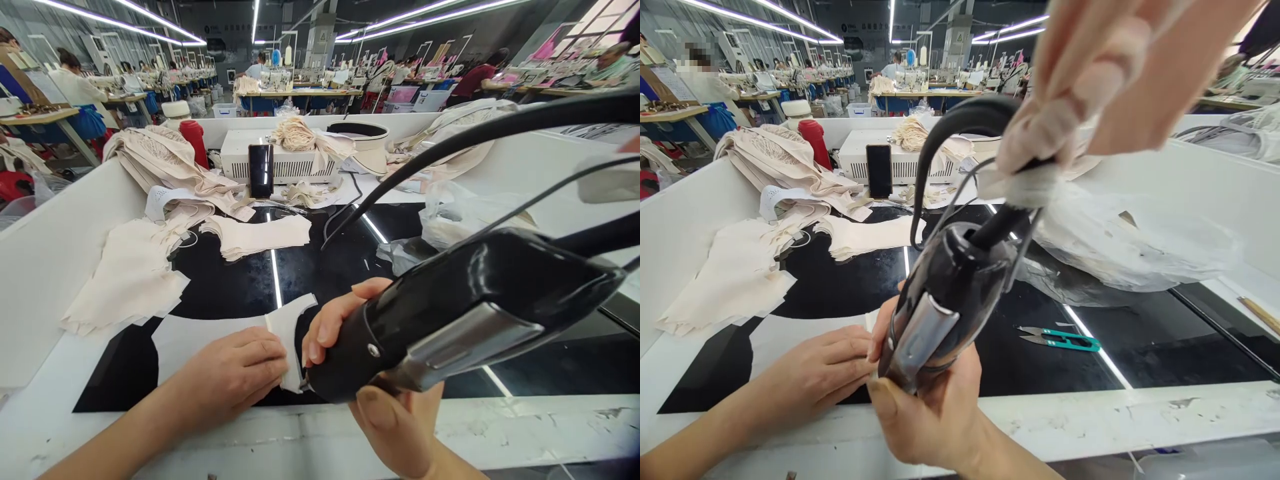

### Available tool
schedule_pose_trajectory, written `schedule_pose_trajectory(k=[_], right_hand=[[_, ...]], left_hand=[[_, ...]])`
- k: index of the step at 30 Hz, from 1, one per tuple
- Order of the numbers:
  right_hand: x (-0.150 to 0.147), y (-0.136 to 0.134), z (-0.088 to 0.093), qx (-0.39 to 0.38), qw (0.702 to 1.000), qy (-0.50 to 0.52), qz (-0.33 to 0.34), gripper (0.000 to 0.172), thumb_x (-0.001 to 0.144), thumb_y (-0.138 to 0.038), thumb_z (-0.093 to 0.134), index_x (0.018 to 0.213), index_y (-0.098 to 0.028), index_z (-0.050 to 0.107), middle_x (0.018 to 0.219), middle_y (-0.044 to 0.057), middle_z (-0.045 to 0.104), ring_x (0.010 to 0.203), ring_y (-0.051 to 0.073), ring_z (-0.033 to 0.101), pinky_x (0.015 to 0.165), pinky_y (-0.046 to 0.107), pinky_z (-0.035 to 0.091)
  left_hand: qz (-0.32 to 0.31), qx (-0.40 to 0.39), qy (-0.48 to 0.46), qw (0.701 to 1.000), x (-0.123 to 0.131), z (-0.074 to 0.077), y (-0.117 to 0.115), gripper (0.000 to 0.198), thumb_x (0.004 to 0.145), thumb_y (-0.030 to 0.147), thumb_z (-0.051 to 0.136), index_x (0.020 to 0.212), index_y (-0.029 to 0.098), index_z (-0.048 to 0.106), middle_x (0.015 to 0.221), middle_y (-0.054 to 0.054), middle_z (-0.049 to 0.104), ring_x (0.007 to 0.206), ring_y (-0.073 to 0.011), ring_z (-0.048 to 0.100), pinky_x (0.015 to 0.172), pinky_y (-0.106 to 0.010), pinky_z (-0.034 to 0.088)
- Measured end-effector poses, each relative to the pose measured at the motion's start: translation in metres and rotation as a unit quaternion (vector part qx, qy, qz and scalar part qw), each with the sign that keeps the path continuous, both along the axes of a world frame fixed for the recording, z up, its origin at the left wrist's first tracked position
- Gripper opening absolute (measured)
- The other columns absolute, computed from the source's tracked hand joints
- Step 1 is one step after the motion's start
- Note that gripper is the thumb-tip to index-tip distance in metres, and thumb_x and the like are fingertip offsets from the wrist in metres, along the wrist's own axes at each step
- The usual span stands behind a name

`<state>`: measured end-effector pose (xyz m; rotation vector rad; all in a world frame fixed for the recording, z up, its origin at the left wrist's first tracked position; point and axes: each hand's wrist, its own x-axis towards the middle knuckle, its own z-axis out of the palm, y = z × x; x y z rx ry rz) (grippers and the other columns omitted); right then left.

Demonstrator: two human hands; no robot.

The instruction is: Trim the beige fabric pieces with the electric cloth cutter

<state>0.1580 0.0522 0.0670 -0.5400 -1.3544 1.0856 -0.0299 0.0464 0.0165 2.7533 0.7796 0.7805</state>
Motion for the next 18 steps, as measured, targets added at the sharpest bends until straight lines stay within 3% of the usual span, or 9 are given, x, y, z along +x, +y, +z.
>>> schedule_pose_trajectory(k=[3, 7, 11, 18], right_hand=[[0.008, 0.005, 0.004, 0.024, 0.999, 0.031, 0.010, 0.035, 0.089, -0.043, 0.071, 0.115, -0.032, 0.052, 0.082, 0.001, 0.060, 0.061, 0.017, 0.059, 0.051, 0.032, 0.054], [0.023, 0.029, 0.011, 0.048, 0.997, 0.039, -0.045, 0.029, 0.086, -0.038, 0.076, 0.103, -0.027, 0.056, 0.087, 0.002, 0.066, 0.065, 0.016, 0.065, 0.057, 0.029, 0.056], [0.032, 0.053, 0.006, 0.043, 0.994, 0.039, -0.089, 0.029, 0.085, -0.036, 0.077, 0.103, -0.027, 0.056, 0.086, -0.001, 0.066, 0.063, 0.014, 0.063, 0.058, 0.029, 0.056], [0.027, 0.059, -0.002, 0.040, 0.995, 0.056, -0.076, 0.030, 0.085, -0.036, 0.074, 0.098, -0.026, 0.050, 0.081, -0.004, 0.062, 0.060, 0.012, 0.058, 0.055, 0.027, 0.053]], left_hand=[[-0.027, -0.021, 0.016, 0.999, -0.002, 0.003, -0.004, 0.017, 0.103, 0.017, 0.049, 0.110, 0.013, 0.065, 0.105, -0.008, 0.071, 0.101, -0.0189, 0.066, 0.102, -0.034, 0.053], [-0.059, -0.045, 0.043, 0.996, -0.005, 0.014, -0.009, 0.018, 0.104, 0.018, 0.048, 0.108, 0.016, 0.066, 0.100, -0.005, 0.072, 0.097, -0.0155, 0.068, 0.105, -0.031, 0.051], [-0.045, 0.005, 0.036, 0.998, -0.002, 0.025, -0.005, 0.025, 0.106, 0.018, 0.041, 0.105, 0.015, 0.066, 0.098, -0.004, 0.072, 0.092, -0.0130, 0.069, 0.104, -0.029, 0.052], [0.003, 0.089, 0.061, 0.994, 0.022, 0.011, 0.020, 0.022, 0.105, 0.012, 0.042, 0.112, 0.012, 0.063, 0.102, -0.005, 0.070, 0.096, -0.0168, 0.068, 0.106, -0.043, 0.052]])
